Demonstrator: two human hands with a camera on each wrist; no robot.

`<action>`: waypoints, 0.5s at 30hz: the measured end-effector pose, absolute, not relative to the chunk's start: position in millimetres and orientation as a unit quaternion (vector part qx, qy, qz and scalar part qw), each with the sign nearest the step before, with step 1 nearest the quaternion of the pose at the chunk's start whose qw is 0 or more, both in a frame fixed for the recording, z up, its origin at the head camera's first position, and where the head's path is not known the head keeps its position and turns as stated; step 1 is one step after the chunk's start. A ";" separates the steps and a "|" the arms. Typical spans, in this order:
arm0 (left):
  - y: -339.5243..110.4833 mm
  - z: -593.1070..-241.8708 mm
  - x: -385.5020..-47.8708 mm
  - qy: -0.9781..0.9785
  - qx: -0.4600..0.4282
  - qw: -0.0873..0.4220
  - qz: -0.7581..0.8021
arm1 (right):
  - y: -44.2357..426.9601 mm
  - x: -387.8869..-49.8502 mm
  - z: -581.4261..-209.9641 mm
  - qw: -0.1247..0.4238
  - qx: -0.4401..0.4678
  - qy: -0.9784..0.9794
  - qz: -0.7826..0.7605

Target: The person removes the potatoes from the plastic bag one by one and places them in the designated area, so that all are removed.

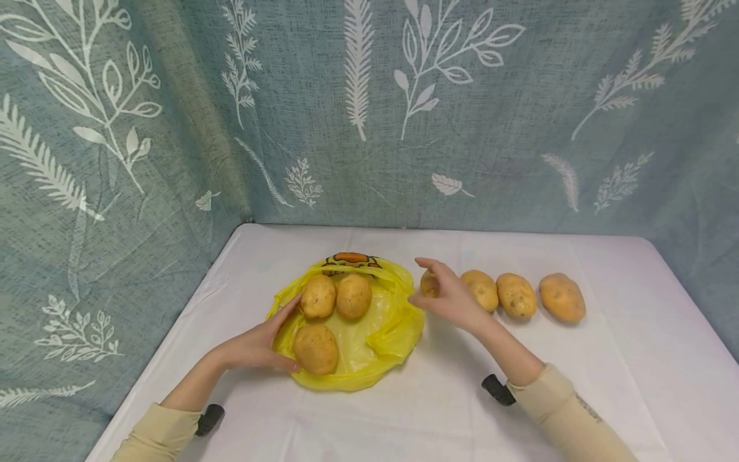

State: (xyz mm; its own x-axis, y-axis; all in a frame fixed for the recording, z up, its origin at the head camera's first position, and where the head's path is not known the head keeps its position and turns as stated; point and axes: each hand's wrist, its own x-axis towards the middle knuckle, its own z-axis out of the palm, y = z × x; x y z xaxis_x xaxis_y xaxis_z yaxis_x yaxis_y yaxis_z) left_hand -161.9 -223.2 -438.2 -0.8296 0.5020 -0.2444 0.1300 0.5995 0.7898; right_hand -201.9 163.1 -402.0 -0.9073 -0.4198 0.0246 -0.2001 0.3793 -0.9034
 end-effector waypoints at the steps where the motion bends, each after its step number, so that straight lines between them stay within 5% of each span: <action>1: -223.2 -438.6 -162.0 0.865 0.183 0.227 0.408 | 160.5 -202.0 -402.4 0.105 -0.189 0.825 -0.522; 15: -223.7 -440.5 -162.6 0.865 0.186 0.222 0.410 | 129.9 -207.9 -409.4 0.110 -0.233 0.822 -0.508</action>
State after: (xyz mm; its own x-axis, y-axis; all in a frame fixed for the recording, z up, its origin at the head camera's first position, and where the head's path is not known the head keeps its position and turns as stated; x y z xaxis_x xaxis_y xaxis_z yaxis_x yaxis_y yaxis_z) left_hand -162.6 -223.7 -440.5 -0.8322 0.5042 -0.2306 0.1401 0.5936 0.7925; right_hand -207.9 129.9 -409.4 -0.8670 -0.4952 0.0555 -0.2707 0.3746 -0.8868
